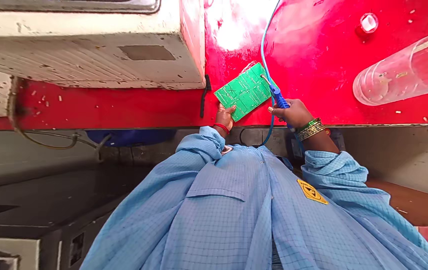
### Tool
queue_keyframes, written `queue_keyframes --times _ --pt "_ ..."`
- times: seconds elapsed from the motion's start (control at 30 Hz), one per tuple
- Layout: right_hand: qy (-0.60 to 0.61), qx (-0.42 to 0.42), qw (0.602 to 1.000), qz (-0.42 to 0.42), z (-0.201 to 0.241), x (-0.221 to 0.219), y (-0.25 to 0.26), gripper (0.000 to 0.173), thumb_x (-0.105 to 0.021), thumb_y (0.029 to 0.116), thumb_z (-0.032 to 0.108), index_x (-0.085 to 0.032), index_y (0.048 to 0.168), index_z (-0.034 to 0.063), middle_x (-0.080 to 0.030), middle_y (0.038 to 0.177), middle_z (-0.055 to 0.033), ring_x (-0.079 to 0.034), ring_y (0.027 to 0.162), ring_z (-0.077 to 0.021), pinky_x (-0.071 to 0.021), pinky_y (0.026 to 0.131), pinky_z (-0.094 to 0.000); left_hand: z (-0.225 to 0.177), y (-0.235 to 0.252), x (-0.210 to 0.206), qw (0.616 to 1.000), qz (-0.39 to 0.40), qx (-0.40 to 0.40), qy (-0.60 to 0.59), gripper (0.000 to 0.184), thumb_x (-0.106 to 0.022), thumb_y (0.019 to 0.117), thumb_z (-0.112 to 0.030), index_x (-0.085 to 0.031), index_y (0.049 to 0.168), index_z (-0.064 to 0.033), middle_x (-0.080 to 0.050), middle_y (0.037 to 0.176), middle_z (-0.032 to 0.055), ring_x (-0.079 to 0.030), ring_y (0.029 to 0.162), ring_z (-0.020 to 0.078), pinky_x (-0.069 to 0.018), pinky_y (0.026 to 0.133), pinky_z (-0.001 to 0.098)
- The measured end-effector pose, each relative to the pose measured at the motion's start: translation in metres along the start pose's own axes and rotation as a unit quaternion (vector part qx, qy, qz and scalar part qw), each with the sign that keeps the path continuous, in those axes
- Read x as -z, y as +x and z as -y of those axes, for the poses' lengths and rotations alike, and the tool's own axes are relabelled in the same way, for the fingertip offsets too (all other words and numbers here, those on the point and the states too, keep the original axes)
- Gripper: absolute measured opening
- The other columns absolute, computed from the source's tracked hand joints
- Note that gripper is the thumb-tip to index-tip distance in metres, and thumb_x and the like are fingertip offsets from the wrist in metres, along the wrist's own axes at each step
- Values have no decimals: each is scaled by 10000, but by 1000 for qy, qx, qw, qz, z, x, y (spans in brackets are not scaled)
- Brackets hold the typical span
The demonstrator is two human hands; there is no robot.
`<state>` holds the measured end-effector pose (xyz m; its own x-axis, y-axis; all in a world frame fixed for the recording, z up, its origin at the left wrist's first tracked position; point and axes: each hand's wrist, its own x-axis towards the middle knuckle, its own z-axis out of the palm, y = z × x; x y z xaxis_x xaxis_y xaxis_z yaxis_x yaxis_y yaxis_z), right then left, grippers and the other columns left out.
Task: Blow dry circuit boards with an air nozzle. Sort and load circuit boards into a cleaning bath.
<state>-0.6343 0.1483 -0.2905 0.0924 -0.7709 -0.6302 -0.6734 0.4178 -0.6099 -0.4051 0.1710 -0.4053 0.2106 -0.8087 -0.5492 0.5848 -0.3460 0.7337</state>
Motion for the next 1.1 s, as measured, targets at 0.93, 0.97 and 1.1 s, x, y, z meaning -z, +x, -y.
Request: queue_keyframes --times 0.93,0.97,1.1 --pt "-63 -17 993 103 -30 -25 -68 448 -739 947 383 -666 1265 76 -693 1024 -128 -646 900 -229 -512 834 -478 0 -1 0 1000 1 -2 13 590 -493 1002 86 -277 1530 -64 -533 1375 197 -626 1158 279 -561 948 455" --pt "-71 -13 991 112 -28 -26 -69 446 -738 947 386 -666 1265 83 -691 1029 -123 -644 909 -223 -508 837 -474 0 -1 0 1000 1 -1 12 590 -492 1001 87 -278 1530 -64 -532 1378 197 -624 1163 280 -560 951 456" --pt "-66 -12 994 88 -30 -24 -58 457 -757 936 381 -670 1244 55 -696 1015 -152 -657 894 -259 -520 829 -504 -1 -1 -1 1000 1 0 8 599 -488 997 99 -277 1533 -66 -523 1387 197 -617 1168 275 -553 960 446"
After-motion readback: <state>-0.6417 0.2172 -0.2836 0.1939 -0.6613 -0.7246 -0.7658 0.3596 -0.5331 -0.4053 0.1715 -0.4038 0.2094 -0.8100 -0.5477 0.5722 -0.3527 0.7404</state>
